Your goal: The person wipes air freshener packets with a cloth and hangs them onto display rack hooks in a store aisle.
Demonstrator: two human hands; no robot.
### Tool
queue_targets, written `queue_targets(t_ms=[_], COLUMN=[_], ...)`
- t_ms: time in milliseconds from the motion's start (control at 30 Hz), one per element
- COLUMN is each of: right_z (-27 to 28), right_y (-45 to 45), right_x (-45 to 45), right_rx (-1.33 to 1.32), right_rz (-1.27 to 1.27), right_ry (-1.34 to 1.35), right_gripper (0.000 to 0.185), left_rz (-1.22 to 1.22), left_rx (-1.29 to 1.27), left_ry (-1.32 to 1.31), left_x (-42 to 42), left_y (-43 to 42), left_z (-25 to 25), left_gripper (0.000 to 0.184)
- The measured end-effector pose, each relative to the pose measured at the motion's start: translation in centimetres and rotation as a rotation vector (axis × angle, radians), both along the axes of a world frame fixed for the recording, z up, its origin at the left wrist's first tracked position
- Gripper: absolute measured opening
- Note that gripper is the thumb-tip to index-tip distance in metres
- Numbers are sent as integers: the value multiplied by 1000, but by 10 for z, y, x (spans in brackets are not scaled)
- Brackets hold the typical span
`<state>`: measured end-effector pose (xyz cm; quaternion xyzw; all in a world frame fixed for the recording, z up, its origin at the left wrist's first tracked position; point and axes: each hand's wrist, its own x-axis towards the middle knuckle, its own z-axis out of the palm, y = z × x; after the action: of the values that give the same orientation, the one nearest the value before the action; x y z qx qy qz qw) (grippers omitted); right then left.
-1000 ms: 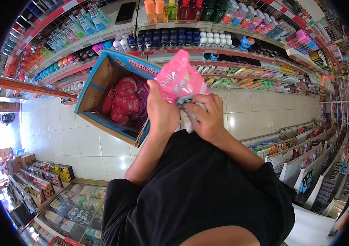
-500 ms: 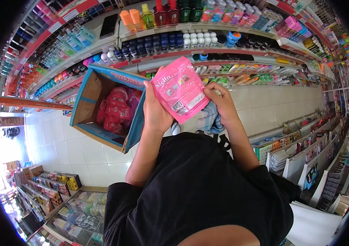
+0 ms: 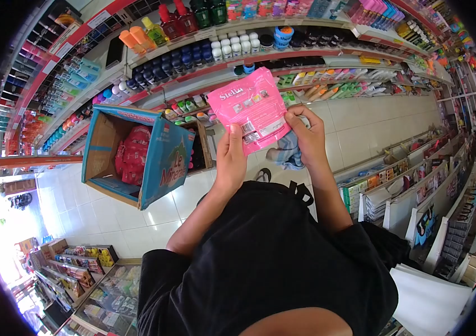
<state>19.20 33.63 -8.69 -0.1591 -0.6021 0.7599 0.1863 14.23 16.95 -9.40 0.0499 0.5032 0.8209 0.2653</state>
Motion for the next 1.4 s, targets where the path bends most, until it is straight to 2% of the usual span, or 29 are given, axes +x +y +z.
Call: queue_targets(t_ms=[67, 167, 233, 267, 333, 400, 467, 500, 533, 633, 700, 733, 800, 833, 867, 900, 933, 967, 1033, 1067, 1133, 1167, 1233, 1267, 1300, 1367, 1400], right_z=[-6, -13, -1, -3, 10, 27, 27, 24, 18, -6, -26, -32, -36, -33, -26, -14, -2, 2, 7, 14, 26, 23, 9, 3, -2, -12, -15], right_y=[12, 27, 36, 41, 24, 3, -6, -4, -2, 5, 19, 28, 39, 38, 37, 35, 29, 28, 23, 19, 13, 15, 22, 25, 29, 37, 40], right_x=[8, 18, 26, 31, 40, 34, 45, 49, 52, 56, 56, 60, 67, 69, 75, 81, 82, 83, 84, 83, 82, 83, 78, 77, 76, 73, 71], right_rx=[70, -36, -242, -165, -119, 545, 947, 950, 916, 824, 500, 502, 315, 313, 190, 71, 113, 120, 600, 600, 1091, 1093, 948, 729, 728, 503, 459], right_rz=[19, -101, -249, -204, -85, -47, 36, 33, -12, -81, -211, -215, -219, -218, -280, -340, -376, -376, -322, -328, -82, -88, -151, -151, -152, -140, -185], right_ry=[-23, -120, -80, 13, 131, 314, 236, 231, 235, 238, 144, 145, -10, -9, 15, 40, 171, 174, 389, 389, 309, 304, 288, 253, 253, 92, 96], right_gripper=[12, 16, 18, 22, 22, 29, 36, 36, 36, 30, 23, 23, 22, 22, 23, 24, 26, 26, 28, 28, 27, 27, 24, 21, 21, 21, 21], left_rz=[22, 86, 68, 58, 17, -59, -102, -135, -177, -124, -112, -99, -66, -28, -28, -68, -106, -106, -133, -139, -259, -266, -352, -346, -347, -254, -259], left_rx=[39, 121, -280, -408, -447, -416, -457, -500, -18, 126, 176, 225, 197, 171, 171, -72, -312, -305, -500, -500, -354, -350, -80, 5, 5, 231, 228], left_ry=[-7, -138, 180, 297, 328, 300, 328, 351, 17, -122, -134, -152, -103, -56, -56, 70, 197, 199, 499, 502, 764, 764, 325, 139, 138, -72, -70], left_x=[7, 16, 17, 20, 32, 46, 54, 56, 54, 63, 68, 70, 72, 73, 71, 67, 65, 66, 68, 69, 72, 72, 67, 68, 71, 73, 71], left_y=[7, 14, 15, 16, 23, 30, 29, 28, 27, 38, 39, 39, 41, 41, 40, 38, 40, 43, 46, 46, 45, 42, 35, 33, 34, 39, 38], left_z=[3, 3, -2, -4, -1, -1, -4, -7, -15, -15, -1, 4, 3, 3, 1, -3, -5, -1, 10, 9, 2, -1, -7, -11, -8, -1, -4], left_gripper=[37, 37, 41, 40, 40, 37, 35, 34, 33, 35, 37, 38, 37, 37, 37, 36, 36, 36, 34, 34, 31, 31, 31, 32, 32, 33, 33])
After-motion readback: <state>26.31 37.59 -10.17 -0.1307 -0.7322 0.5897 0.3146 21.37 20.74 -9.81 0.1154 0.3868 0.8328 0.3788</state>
